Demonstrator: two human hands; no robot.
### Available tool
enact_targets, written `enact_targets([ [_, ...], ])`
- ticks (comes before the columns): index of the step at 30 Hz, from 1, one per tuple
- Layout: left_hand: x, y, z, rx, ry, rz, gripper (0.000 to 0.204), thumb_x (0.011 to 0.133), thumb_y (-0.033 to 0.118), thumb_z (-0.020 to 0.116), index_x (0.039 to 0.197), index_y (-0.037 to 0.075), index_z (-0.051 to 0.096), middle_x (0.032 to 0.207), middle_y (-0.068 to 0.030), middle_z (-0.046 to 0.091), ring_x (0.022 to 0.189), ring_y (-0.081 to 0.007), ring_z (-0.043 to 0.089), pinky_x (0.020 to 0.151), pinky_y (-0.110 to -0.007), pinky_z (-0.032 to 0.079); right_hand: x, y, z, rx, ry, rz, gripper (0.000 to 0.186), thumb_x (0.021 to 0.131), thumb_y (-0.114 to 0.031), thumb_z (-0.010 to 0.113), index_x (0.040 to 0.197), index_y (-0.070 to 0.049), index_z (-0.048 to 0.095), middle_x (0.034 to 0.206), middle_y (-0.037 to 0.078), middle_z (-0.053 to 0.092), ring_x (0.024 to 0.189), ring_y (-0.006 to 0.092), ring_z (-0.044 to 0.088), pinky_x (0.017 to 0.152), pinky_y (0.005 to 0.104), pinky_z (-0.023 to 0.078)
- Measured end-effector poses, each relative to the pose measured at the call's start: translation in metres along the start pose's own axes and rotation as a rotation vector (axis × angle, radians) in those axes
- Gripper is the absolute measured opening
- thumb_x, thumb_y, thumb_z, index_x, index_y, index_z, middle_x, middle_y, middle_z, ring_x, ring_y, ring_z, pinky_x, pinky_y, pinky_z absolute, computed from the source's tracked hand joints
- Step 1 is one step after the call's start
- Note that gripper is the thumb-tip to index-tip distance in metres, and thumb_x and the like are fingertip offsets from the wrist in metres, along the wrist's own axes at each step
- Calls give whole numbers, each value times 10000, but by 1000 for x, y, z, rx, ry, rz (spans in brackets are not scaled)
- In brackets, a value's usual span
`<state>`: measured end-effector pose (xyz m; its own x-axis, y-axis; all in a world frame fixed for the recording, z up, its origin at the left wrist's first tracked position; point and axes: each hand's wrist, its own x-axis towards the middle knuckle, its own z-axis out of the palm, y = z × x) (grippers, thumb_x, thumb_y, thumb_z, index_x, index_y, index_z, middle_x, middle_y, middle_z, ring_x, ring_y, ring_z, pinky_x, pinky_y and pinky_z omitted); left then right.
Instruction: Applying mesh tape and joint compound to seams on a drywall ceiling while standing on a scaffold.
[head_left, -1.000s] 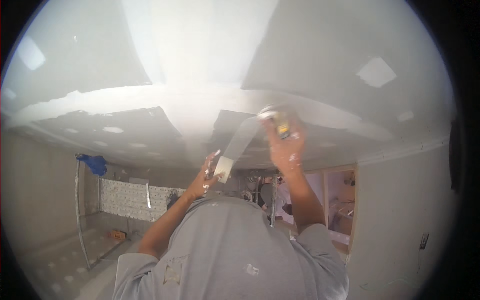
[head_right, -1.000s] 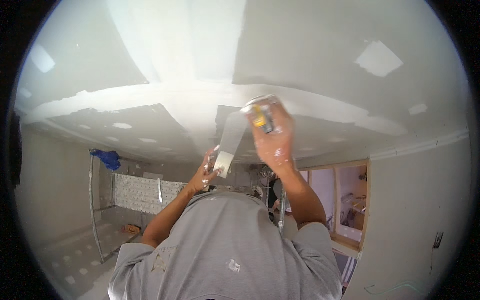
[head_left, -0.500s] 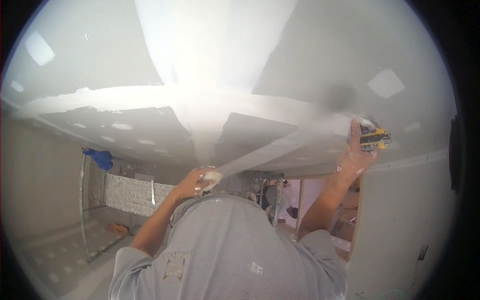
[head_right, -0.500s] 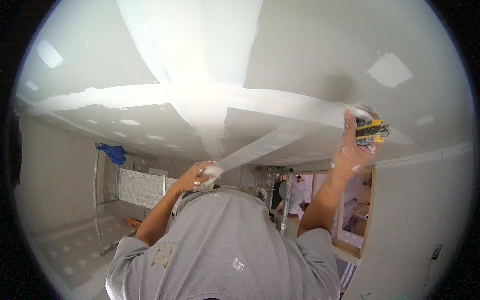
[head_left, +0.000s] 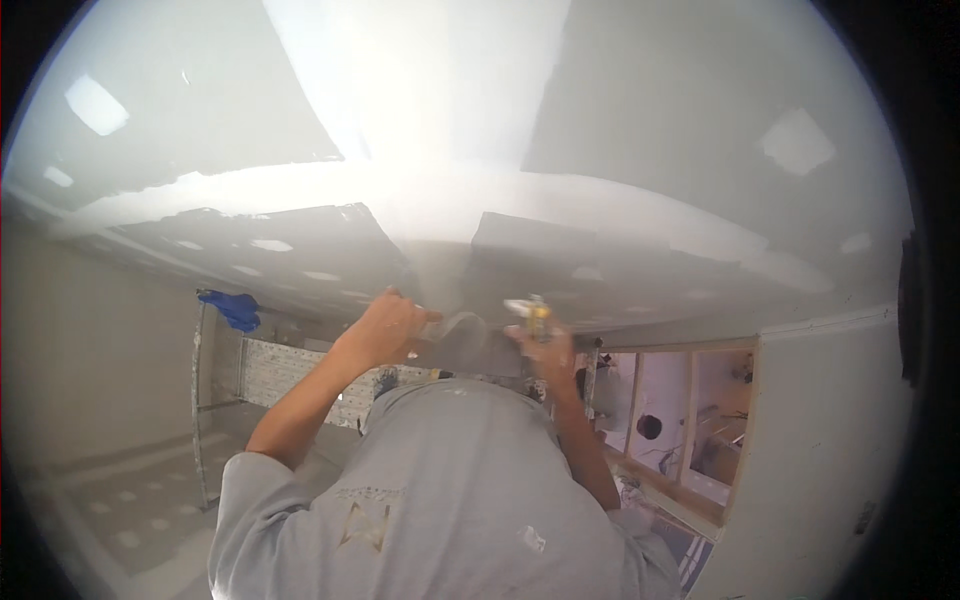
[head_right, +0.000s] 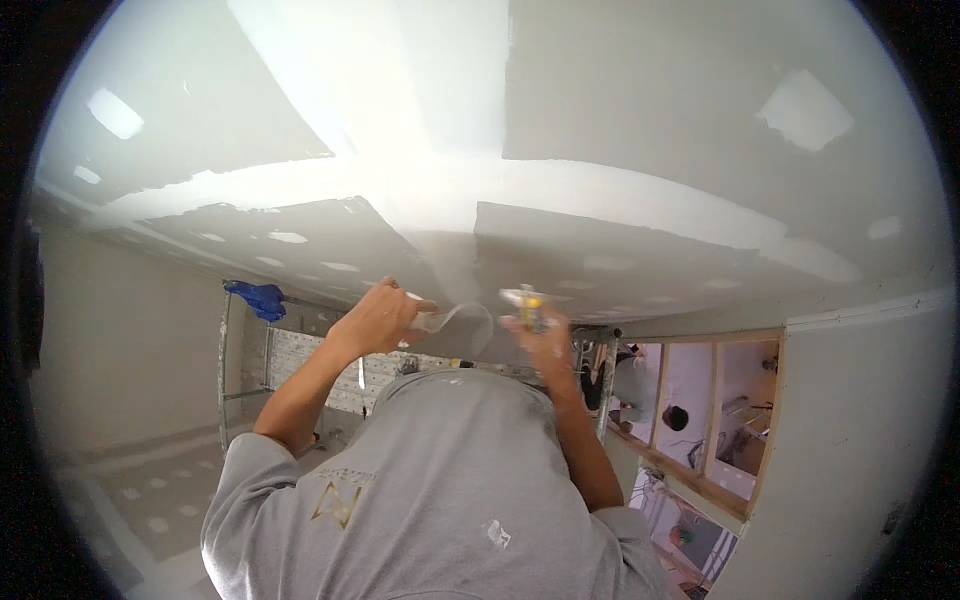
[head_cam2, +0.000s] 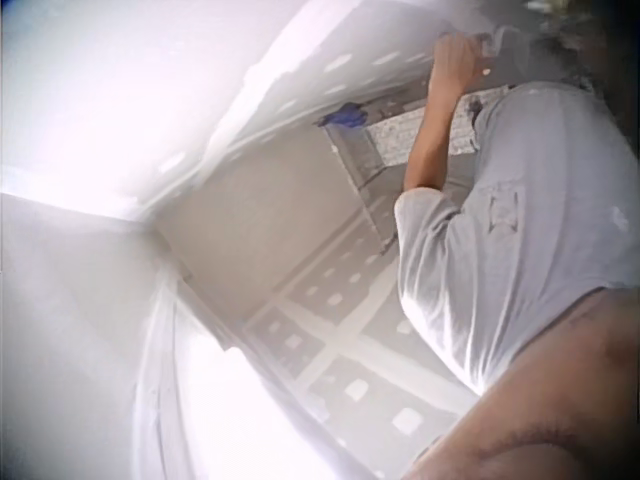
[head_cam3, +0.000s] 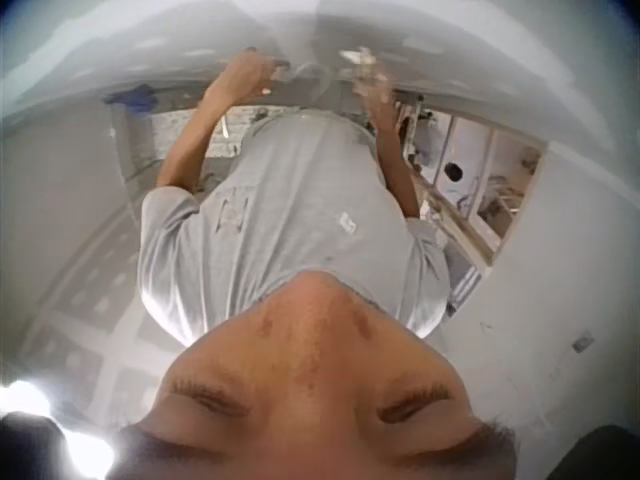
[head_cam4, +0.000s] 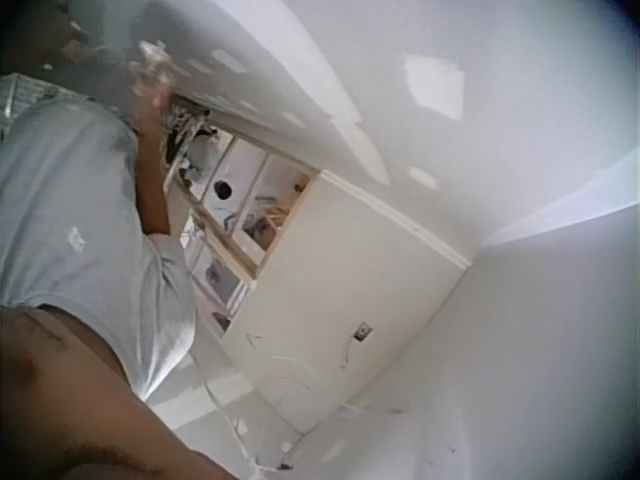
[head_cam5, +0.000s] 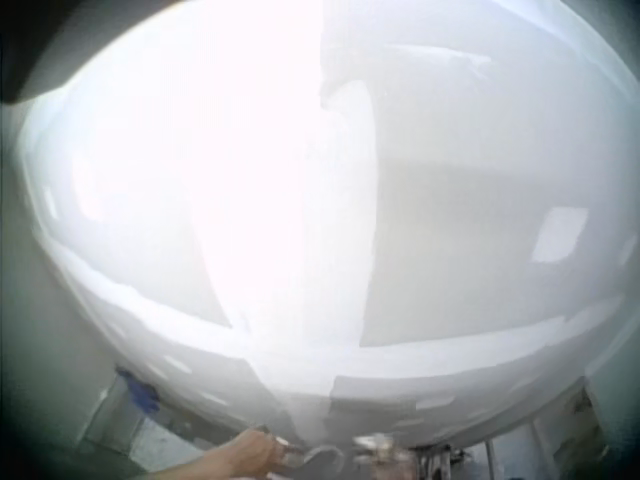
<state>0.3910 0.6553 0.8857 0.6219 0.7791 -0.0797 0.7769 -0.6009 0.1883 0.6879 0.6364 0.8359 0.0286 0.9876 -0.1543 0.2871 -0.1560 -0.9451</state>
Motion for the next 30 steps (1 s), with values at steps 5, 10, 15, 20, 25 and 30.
enact_targets([
  [5,13,4,-22,-223,-104,-34,520,791,371,817,1211,87,704,870,-172,716,839,-363,699,800,-436,522,19,8,59,145,-378,120,410,780,-272,907,999,-1,692,748,-23,584,643,95,518,625,316,459],
  [10,-2,-11,-45,-582,-339,-214,624,739,401,846,1241,68,680,983,-198,723,929,-342,704,828,-432,537,14,-14,52,-2,-339,-118,390,817,-253,862,1016,21,668,756,83,643,677,164,564,664,361,481],
  [15,-32,-23,3,-909,-295,-176,804,688,391,877,1382,106,588,1183,-168,708,1032,-297,698,858,-406,552,13,-27,21,-236,-154,-278,369,862,-241,811,1067,30,665,852,183,683,772,256,639,745,401,502],
  [20,-64,-20,34,-1144,-418,-303,837,680,320,895,1416,109,556,1255,-141,692,1123,-299,665,961,-416,524,39,-10,-50,-226,25,-196,415,875,-265,796,1134,36,675,943,180,710,860,281,669,819,405,515],
  [25,-113,-39,61,-1041,-444,-421,940,587,362,904,1430,116,568,1288,-165,677,1132,-307,659,959,-430,534,59,7,-132,-418,225,-311,290,870,-196,789,1061,2,699,872,118,712,800,224,641,795,373,512],
  [30,-178,-88,61,-948,-454,-503,942,575,350,888,1425,94,573,1351,-209,630,1156,-361,643,1005,-437,530,72,49,-188,-415,282,-138,152,843,-98,787,896,2,685,757,49,677,700,163,599,696,344,490],
])
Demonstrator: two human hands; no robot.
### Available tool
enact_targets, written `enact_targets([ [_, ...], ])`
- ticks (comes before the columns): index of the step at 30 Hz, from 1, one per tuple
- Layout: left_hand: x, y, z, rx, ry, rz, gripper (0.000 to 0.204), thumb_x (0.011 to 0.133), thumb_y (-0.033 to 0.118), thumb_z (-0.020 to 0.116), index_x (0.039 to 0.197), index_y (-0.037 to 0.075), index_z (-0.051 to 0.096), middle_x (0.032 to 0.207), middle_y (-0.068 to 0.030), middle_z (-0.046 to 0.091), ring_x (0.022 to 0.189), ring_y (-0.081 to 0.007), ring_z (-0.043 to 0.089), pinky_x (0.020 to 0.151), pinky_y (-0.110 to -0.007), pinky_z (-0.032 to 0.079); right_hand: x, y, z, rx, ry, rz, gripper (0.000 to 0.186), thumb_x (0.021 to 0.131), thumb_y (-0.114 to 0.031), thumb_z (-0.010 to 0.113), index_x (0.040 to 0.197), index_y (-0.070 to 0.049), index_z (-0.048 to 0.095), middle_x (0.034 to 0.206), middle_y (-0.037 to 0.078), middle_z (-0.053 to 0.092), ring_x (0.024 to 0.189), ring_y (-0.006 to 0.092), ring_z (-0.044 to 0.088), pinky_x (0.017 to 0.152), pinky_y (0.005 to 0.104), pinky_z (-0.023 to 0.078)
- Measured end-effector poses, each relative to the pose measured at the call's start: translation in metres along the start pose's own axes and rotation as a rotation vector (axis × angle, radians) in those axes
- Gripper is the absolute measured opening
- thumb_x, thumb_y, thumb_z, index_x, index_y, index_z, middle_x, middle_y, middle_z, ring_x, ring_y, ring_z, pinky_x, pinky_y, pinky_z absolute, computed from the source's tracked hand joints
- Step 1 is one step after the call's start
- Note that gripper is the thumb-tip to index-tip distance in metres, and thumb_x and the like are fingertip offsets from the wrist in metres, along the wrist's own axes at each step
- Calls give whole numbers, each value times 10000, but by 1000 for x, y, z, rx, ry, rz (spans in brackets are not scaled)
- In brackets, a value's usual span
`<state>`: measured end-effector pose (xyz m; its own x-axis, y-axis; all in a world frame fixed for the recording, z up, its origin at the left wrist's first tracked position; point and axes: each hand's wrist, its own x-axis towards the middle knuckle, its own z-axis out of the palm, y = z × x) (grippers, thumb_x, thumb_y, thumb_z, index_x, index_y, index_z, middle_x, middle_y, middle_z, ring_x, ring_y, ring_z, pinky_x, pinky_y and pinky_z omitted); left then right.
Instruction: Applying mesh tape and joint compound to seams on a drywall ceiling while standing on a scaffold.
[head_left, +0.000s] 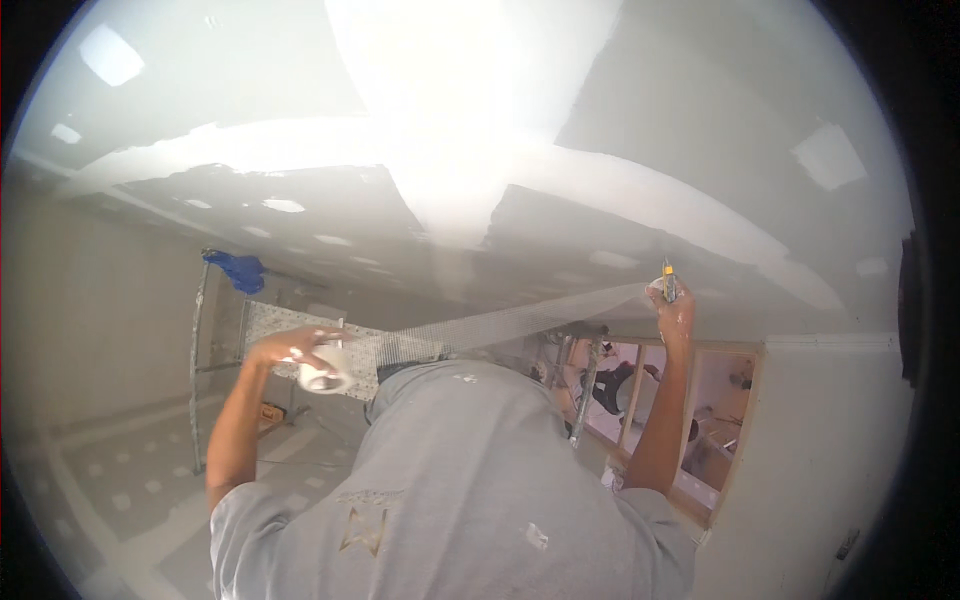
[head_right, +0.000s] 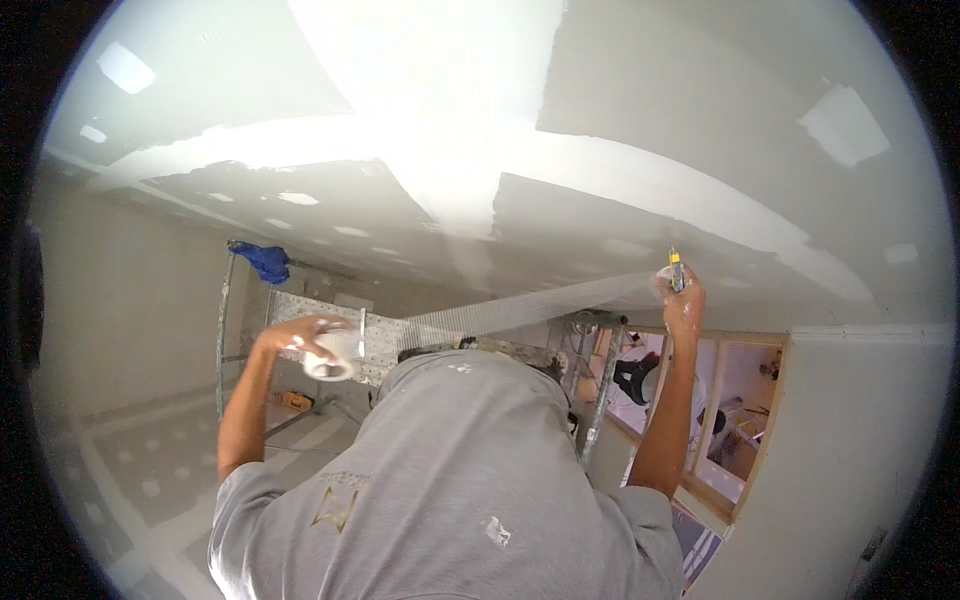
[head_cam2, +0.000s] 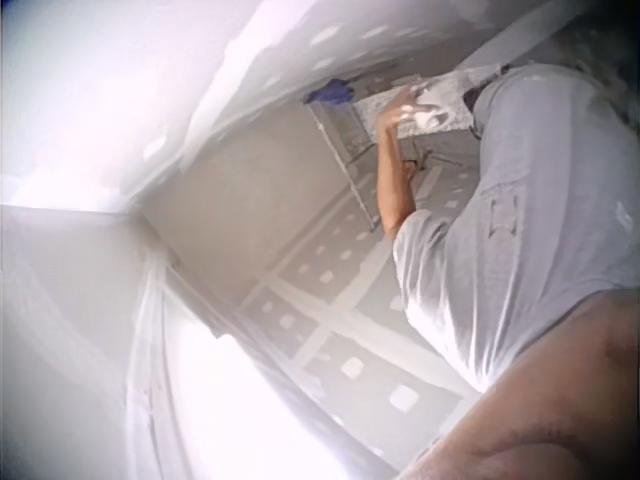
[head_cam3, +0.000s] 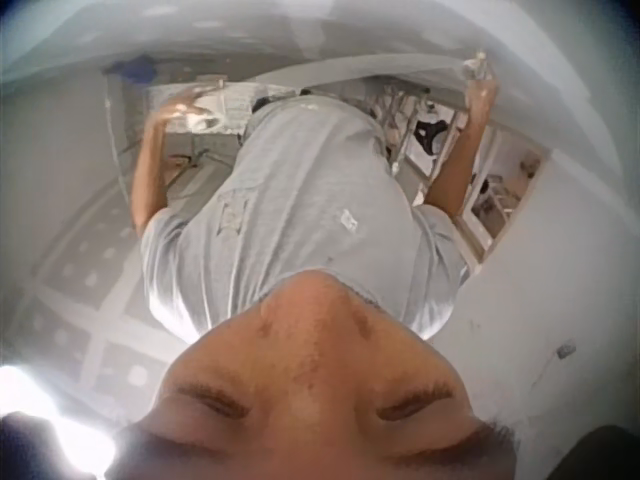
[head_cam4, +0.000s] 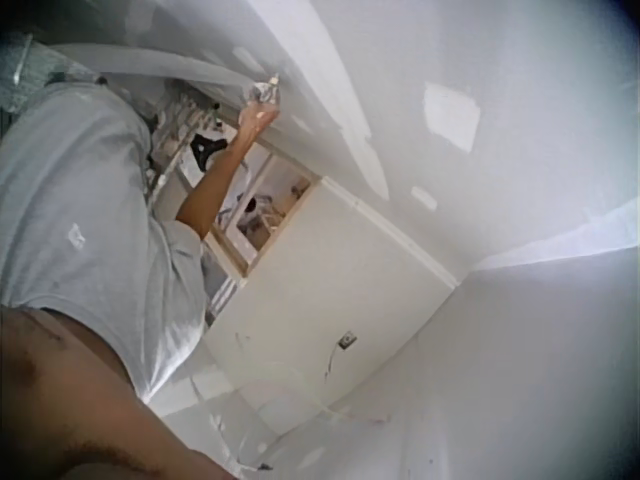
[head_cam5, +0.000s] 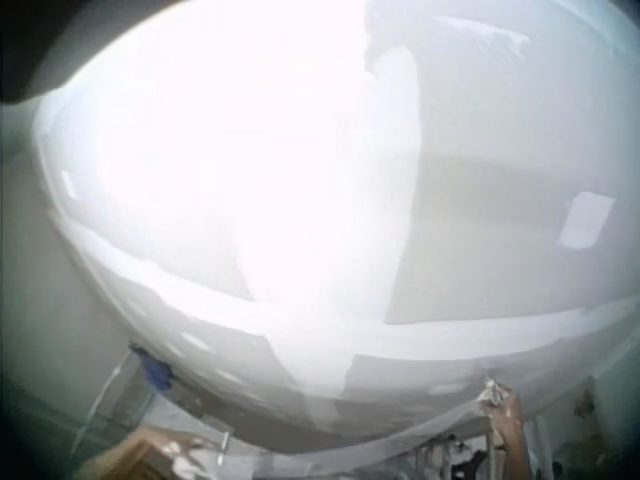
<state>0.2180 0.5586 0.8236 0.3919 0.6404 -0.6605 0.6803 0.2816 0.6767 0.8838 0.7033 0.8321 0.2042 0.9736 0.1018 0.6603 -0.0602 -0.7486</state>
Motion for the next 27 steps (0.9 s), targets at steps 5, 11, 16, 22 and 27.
enact_targets([
  [5,-58,-72,-61,-216,8,-83,866,642,349,833,1398,16,572,1414,-212,563,1297,-343,526,1095,-423,444,16,93,-21,-16,82,-18,165,832,-96,788,916,-4,680,760,66,675,693,183,594,684,365,487],
  [11,-101,-93,-104,-429,43,-215,796,689,299,859,1339,-66,580,1354,-218,597,1243,-302,574,1045,-386,479,19,216,-79,-360,407,-71,224,838,-112,775,998,14,680,848,176,707,760,364,655,742,425,516],
  [16,-84,-50,-88,-652,119,-32,672,704,111,828,1299,-92,590,1242,-181,664,1076,-236,657,945,-326,529,-6,211,-90,-648,573,-136,334,827,-113,771,1126,14,690,971,220,717,936,426,677,827,495,520],
  [22,-77,166,-52,-214,106,246,654,687,71,848,1303,44,630,1147,-86,714,1040,-198,671,882,-339,533,-47,-28,-33,-75,33,72,432,835,-273,824,1184,-35,735,957,125,746,820,260,674,779,414,528],
  [27,-62,256,-23,185,142,587,705,657,162,934,1286,79,627,1106,-68,718,981,-218,708,837,-362,543,-98,-170,82,744,-741,132,391,870,-294,838,1113,-34,677,782,11,652,646,93,606,546,271,503],
])
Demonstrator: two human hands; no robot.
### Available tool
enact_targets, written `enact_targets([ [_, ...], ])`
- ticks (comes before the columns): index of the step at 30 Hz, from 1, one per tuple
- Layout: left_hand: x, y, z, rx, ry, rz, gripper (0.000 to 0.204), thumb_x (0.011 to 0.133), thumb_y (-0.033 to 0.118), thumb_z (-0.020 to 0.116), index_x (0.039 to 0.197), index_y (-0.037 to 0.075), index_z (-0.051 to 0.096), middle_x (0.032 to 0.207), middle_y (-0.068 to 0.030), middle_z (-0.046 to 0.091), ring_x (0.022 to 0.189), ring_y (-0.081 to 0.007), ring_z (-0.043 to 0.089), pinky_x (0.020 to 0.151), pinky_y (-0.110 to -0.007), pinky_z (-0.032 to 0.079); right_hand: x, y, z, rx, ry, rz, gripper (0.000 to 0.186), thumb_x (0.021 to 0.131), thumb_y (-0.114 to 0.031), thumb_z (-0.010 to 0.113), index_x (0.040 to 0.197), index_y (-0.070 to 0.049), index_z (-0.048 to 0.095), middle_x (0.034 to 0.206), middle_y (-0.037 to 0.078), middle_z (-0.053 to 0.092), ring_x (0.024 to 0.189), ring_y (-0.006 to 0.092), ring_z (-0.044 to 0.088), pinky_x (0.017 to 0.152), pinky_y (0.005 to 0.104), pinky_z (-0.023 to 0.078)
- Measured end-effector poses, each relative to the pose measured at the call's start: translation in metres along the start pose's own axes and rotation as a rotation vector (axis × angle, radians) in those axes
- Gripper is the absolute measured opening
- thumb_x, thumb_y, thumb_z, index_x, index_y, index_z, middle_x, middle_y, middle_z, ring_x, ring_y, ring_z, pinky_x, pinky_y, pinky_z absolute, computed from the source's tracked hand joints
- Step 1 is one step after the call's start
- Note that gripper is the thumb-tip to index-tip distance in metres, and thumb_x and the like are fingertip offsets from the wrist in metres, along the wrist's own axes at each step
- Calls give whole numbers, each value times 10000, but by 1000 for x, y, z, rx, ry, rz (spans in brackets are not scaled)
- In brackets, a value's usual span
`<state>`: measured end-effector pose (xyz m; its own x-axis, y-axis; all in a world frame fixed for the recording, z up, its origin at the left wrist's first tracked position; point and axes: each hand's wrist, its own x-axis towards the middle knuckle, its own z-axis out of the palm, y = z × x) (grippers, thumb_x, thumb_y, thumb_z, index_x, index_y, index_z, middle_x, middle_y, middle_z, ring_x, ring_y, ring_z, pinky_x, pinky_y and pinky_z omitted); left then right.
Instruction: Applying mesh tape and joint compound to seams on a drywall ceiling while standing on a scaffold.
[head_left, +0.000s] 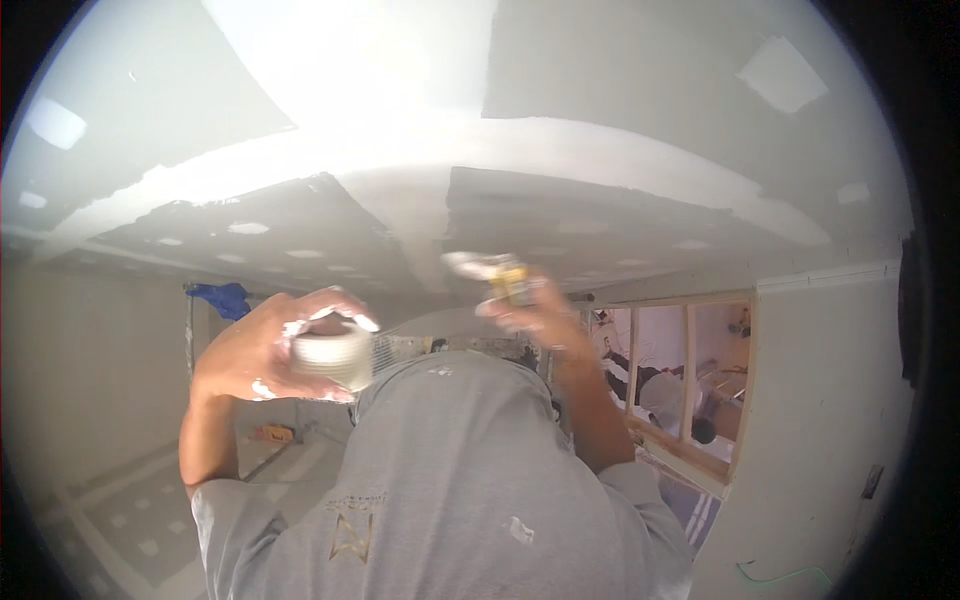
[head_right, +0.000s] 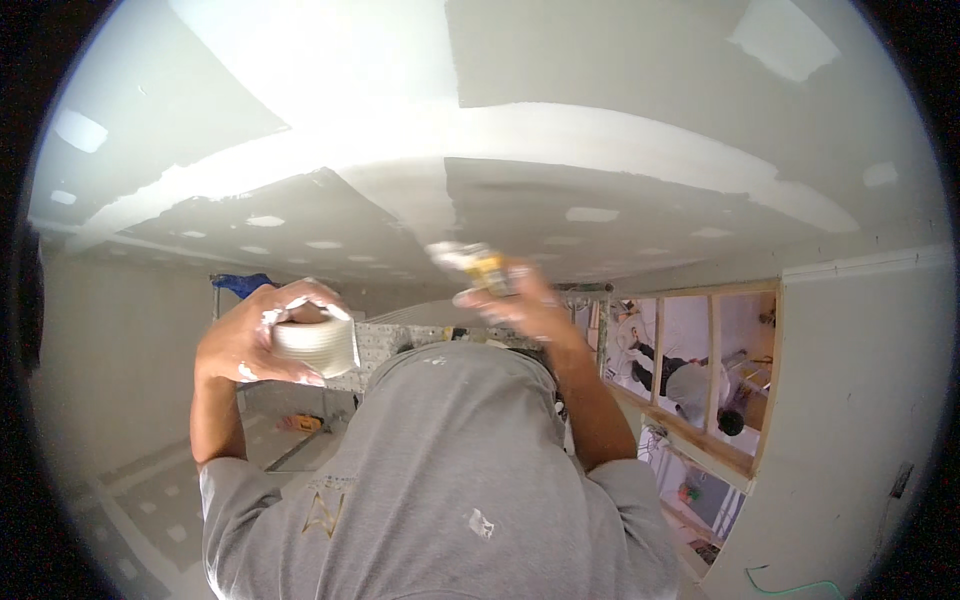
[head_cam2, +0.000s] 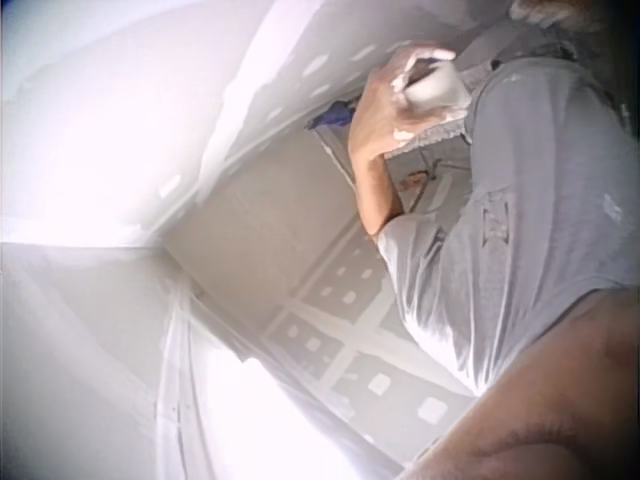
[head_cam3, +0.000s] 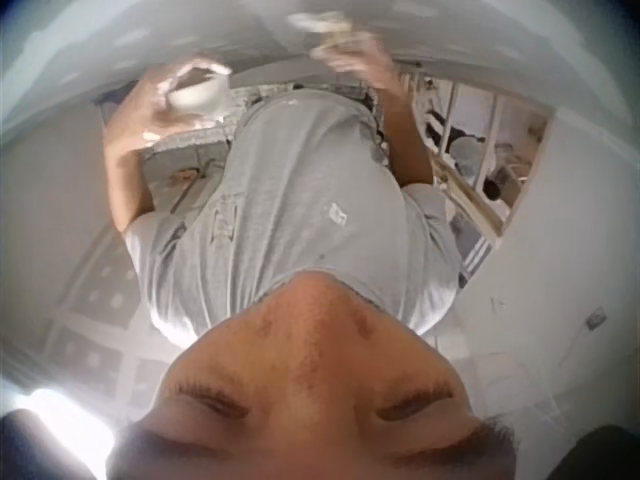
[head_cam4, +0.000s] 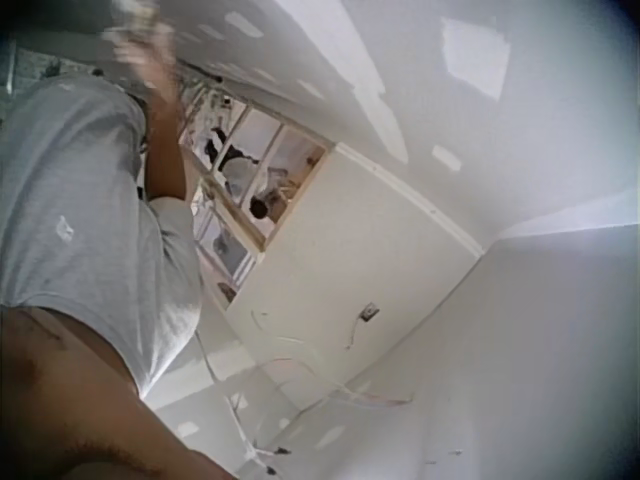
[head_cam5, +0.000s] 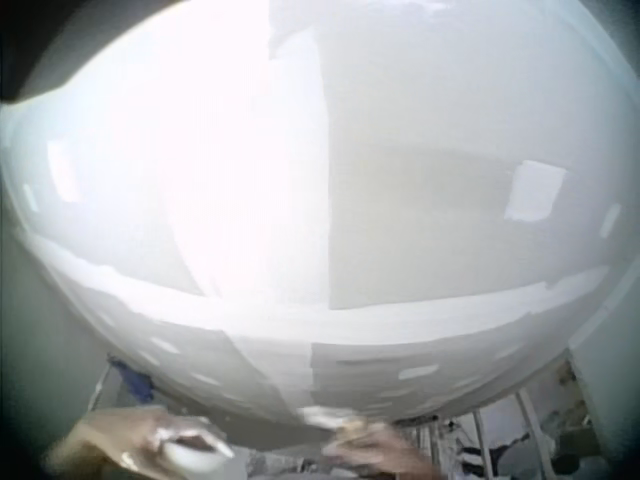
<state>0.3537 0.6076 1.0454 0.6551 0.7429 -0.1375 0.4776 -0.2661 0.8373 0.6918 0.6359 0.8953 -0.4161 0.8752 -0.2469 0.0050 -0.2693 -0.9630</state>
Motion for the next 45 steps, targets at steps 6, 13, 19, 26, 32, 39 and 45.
enact_targets([
  [6,3,13,-6,-148,139,-202,696,702,217,935,1287,60,593,1069,-100,699,953,-221,719,794,-356,541,27,2,57,-196,-276,39,555,827,-356,870,1208,6,690,979,134,722,798,199,667,742,360,541],
  [13,-26,-80,-27,35,52,-473,597,739,259,886,1246,58,644,1109,-125,727,905,-241,702,832,-386,535,6,-31,-9,-674,256,-74,509,923,-287,765,1304,23,629,1074,218,722,956,295,688,879,435,525],
  [19,-52,-207,31,33,39,-640,707,741,559,811,1210,43,692,1128,-156,733,977,-285,711,897,-432,546,-22,-86,-43,-934,449,-165,384,899,-159,738,1216,30,633,1081,236,693,994,404,667,897,439,517],
  [26,-24,-262,120,149,64,-596,914,731,568,863,1363,-31,586,1326,-242,642,1242,-347,610,1078,-447,476,-26,-102,3,-1102,237,-442,405,913,-185,715,1277,-28,632,1186,176,693,1128,405,632,967,479,489],
  [32,45,-171,122,-628,159,-50,691,863,196,825,1454,15,515,1411,-117,562,1292,-252,526,1133,-421,395,-6,-96,33,-996,-168,-478,460,921,-263,736,1295,-22,618,1152,177,697,1069,371,646,944,449,494],
  [39,70,-73,47,-694,148,102,252,926,-8,691,1176,-21,656,978,-31,680,899,-106,623,720,-273,527,8,-143,11,-844,-254,-166,430,909,-292,766,1231,-20,683,1025,160,737,934,326,680,831,380,513],
  [45,84,13,11,-564,155,307,153,907,73,706,1006,-18,633,816,-34,610,596,-60,518,456,-214,394,11,-83,-64,-638,-209,-247,474,872,-345,811,1244,-65,716,822,18,712,663,127,590,631,315,457],
])
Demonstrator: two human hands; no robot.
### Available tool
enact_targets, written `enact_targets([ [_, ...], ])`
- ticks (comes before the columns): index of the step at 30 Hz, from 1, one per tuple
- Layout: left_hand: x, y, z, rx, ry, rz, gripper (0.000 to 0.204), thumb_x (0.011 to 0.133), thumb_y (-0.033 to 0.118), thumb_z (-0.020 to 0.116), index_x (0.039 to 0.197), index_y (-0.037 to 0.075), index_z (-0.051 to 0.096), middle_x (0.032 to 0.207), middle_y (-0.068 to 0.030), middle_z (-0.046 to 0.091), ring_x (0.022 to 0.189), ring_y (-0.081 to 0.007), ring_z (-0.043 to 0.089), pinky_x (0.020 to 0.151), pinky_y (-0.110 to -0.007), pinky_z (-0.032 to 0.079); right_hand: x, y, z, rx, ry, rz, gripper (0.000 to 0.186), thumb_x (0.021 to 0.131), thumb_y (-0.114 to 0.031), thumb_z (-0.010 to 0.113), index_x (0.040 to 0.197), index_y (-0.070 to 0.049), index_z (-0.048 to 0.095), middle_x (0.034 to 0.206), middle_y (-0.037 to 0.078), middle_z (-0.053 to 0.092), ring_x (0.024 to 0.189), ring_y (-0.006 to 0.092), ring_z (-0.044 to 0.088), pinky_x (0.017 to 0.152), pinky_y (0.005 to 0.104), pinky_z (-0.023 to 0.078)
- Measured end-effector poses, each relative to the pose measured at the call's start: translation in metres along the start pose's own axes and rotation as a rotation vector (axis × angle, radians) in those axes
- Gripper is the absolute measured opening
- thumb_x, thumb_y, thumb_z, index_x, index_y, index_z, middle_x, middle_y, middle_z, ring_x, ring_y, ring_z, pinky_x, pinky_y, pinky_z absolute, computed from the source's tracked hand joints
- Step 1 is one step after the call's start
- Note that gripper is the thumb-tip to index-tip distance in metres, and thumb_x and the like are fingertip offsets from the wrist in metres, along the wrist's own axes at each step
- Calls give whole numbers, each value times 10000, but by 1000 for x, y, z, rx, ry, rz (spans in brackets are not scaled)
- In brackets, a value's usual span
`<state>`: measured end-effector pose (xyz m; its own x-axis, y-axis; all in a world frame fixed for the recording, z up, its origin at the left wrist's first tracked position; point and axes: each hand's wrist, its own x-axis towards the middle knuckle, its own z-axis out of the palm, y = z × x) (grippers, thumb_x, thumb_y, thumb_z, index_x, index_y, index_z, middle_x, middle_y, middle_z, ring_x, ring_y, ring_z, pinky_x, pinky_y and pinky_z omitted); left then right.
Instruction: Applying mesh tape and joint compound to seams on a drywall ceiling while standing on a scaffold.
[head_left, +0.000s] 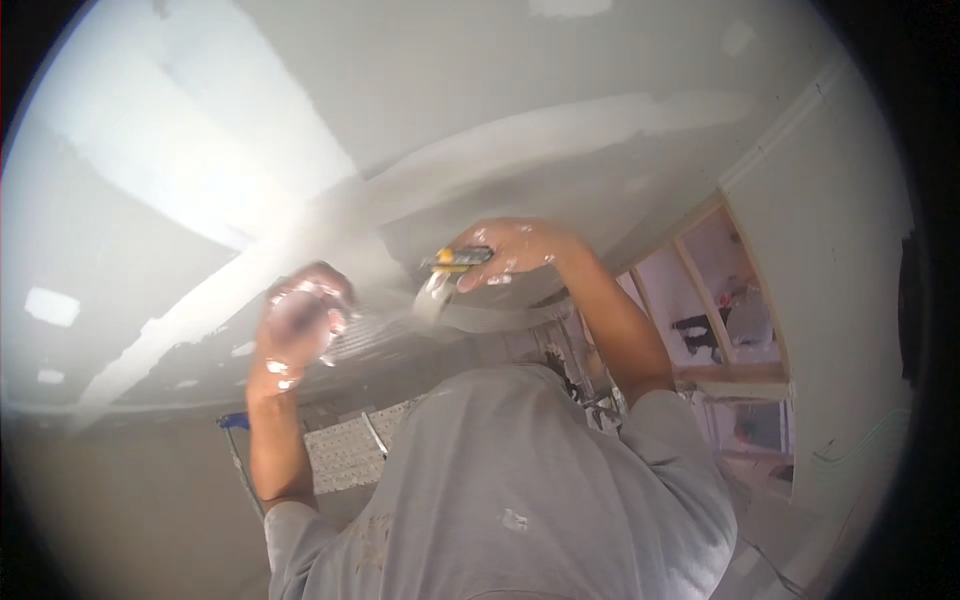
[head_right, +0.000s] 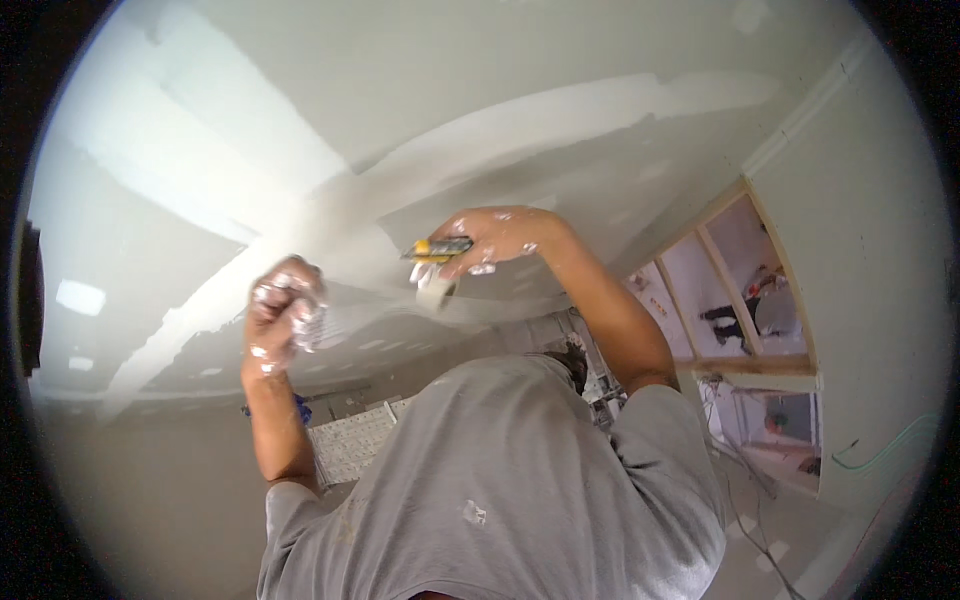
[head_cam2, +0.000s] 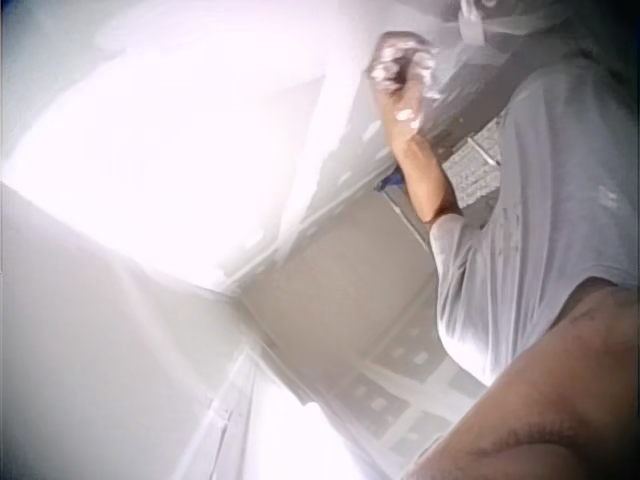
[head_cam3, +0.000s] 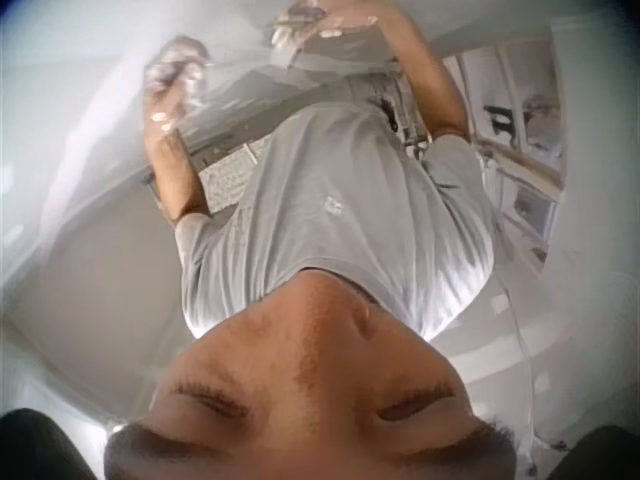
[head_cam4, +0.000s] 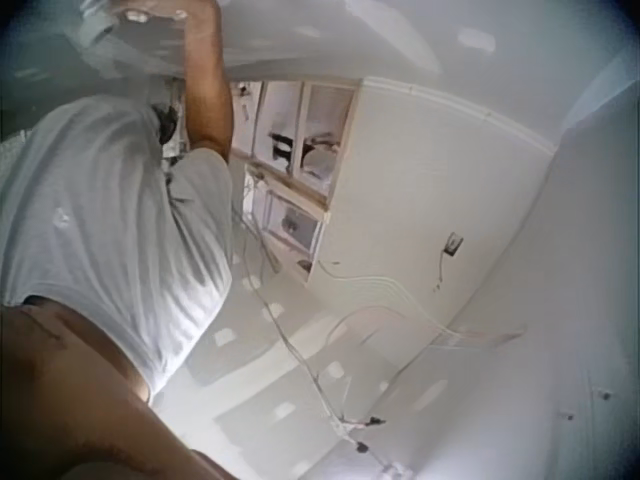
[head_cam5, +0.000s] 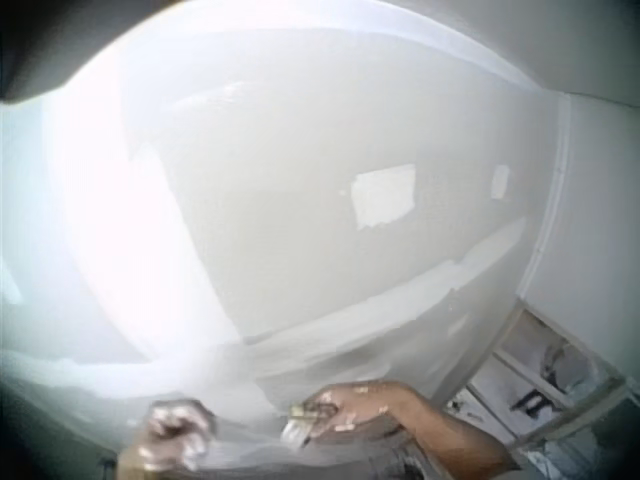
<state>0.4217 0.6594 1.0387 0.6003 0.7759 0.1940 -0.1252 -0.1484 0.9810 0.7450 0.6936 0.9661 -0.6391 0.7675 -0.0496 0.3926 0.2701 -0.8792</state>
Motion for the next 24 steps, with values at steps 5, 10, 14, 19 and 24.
enact_targets([
  [5,24,44,-11,109,75,105,274,814,174,769,954,9,600,729,3,502,571,-73,425,470,-244,291,-64,118,-3,495,379,321,349,848,-200,800,1169,-77,739,830,2,646,677,34,509,596,216,381],
  [10,33,57,-7,251,-18,24,406,827,296,838,887,42,526,759,18,422,634,-67,381,495,-219,282,-169,362,74,382,1500,530,261,883,-224,766,1051,-25,745,798,19,690,680,156,583,669,347,490],
  [14,27,43,-27,129,-72,-96,338,743,190,842,821,18,562,689,-12,521,555,-104,473,495,-250,327,-296,523,193,465,1822,550,300,926,-266,739,1072,-9,687,876,80,663,705,207,615,731,385,518],
  [19,-19,101,-59,267,-195,-6,437,845,294,805,1062,12,551,796,7,484,658,-74,442,546,-246,327,-135,494,261,358,1391,1095,337,880,-232,717,1160,-51,668,1072,188,655,948,353,624,874,464,495],
  [24,-94,134,-132,272,-63,39,744,948,411,716,1470,-55,463,854,-11,365,741,-116,318,608,-315,280,-143,533,277,450,1284,1307,439,866,-202,698,1282,-81,626,1186,254,652,1112,447,636,972,522,487],
])
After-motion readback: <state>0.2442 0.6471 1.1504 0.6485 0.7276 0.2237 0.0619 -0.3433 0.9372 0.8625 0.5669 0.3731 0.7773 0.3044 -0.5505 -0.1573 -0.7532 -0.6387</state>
